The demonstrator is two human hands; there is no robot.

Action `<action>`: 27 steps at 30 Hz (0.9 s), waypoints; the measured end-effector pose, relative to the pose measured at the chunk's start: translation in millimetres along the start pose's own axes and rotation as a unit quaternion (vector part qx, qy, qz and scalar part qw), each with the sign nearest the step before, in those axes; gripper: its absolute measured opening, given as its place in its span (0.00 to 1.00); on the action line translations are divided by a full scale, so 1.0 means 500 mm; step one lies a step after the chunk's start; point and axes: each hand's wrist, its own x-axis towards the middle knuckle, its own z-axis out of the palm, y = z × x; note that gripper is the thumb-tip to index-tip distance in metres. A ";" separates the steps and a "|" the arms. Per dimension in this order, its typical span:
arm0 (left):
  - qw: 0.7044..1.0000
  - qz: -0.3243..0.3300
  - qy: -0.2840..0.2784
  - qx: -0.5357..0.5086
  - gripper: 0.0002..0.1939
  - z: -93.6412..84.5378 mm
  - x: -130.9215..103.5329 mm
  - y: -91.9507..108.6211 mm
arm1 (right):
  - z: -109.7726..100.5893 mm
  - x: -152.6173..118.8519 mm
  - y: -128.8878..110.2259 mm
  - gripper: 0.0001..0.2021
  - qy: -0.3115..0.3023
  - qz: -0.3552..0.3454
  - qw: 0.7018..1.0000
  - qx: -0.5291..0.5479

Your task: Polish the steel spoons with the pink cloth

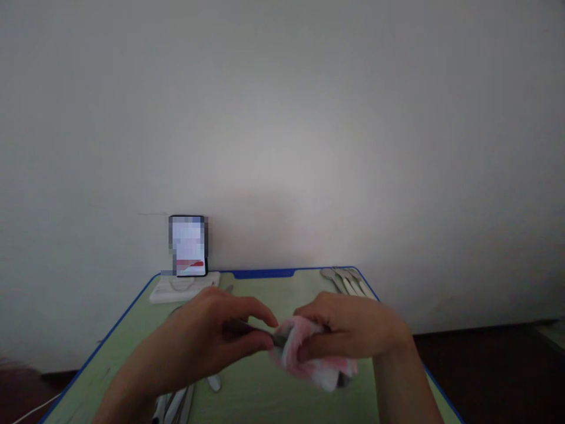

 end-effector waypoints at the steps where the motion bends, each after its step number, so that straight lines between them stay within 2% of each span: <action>1: 1.000 0.010 -0.013 0.001 0.12 0.000 0.000 0.001 | 0.003 0.004 -0.006 0.09 -0.013 -0.002 1.000 -0.006; 3: 1.000 0.017 -0.022 0.014 0.12 -0.002 0.002 0.002 | 0.008 0.012 -0.010 0.09 -0.011 0.005 1.000 -0.017; 11: 0.998 -0.016 0.029 0.052 0.15 -0.018 0.002 0.000 | -0.005 -0.001 0.022 0.09 0.048 0.020 0.999 0.004; 13: 0.997 -0.015 0.061 0.047 0.15 -0.023 -0.003 -0.003 | -0.008 -0.005 0.026 0.09 0.098 0.012 0.995 0.017; 15: 0.991 -0.018 0.122 0.042 0.14 -0.028 -0.010 -0.007 | -0.007 -0.001 0.026 0.09 0.199 0.007 0.979 0.039; 17: 0.977 -0.021 0.205 0.046 0.15 -0.029 -0.015 -0.006 | 0.000 0.013 0.023 0.09 0.333 0.001 0.939 0.086; 19: 0.954 -0.034 0.292 0.058 0.16 -0.026 -0.017 0.005 | 0.012 0.036 0.017 0.10 0.456 -0.015 0.874 0.167; 21: 0.928 -0.054 0.363 0.071 0.16 -0.016 -0.015 0.023 | 0.026 0.065 0.009 0.12 0.537 -0.043 0.797 0.274; 23: 0.912 -0.046 0.402 0.065 0.15 -0.004 -0.009 0.041 | 0.039 0.095 -0.001 0.15 0.585 -0.073 0.709 0.387; 25: 0.907 -0.026 0.416 0.061 0.12 0.010 0.000 0.054 | 0.047 0.118 -0.011 0.16 0.599 -0.107 0.624 0.491; 27: 0.915 -0.014 0.399 0.050 0.11 0.026 0.013 0.060 | 0.051 0.131 -0.020 0.15 0.599 -0.118 0.565 0.556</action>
